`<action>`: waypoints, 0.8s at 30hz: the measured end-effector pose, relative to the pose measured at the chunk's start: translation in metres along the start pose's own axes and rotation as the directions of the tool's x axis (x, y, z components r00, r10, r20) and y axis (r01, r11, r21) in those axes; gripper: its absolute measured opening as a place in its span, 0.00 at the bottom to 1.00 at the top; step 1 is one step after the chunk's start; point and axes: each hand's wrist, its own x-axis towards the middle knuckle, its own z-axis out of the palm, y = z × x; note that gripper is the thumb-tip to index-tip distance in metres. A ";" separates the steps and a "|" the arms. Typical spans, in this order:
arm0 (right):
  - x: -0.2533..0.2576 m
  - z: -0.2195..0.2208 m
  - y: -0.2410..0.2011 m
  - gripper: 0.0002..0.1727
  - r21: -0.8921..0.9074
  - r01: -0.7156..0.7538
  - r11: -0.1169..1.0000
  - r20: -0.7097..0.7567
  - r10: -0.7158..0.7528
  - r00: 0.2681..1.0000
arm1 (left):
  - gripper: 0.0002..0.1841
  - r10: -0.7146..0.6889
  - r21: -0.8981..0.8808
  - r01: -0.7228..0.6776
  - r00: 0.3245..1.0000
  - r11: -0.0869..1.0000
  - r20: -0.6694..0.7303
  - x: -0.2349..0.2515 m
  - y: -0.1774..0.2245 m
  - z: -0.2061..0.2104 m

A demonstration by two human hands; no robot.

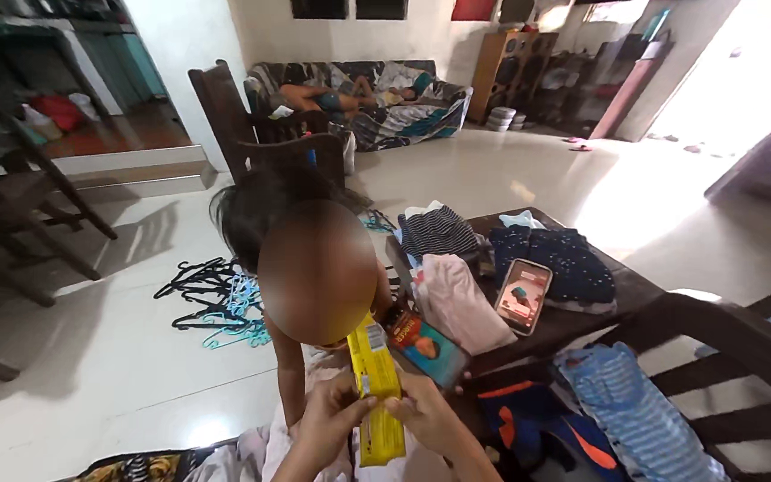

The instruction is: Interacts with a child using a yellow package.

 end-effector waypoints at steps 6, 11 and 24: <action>-0.003 0.009 -0.007 0.19 0.164 -0.071 0.984 -0.112 0.090 0.990 | 0.14 0.089 0.264 -0.128 0.984 0.956 0.156 -0.006 -0.003 -0.008; -0.006 0.006 -0.022 0.11 0.086 -0.145 0.986 -0.038 0.149 0.988 | 0.27 0.100 0.155 -0.122 0.985 0.980 0.140 -0.008 0.010 -0.004; 0.046 -0.014 -0.071 0.22 -0.191 0.244 0.951 0.249 -0.194 0.949 | 0.14 0.375 0.184 -0.382 0.924 0.905 0.077 -0.003 0.058 -0.022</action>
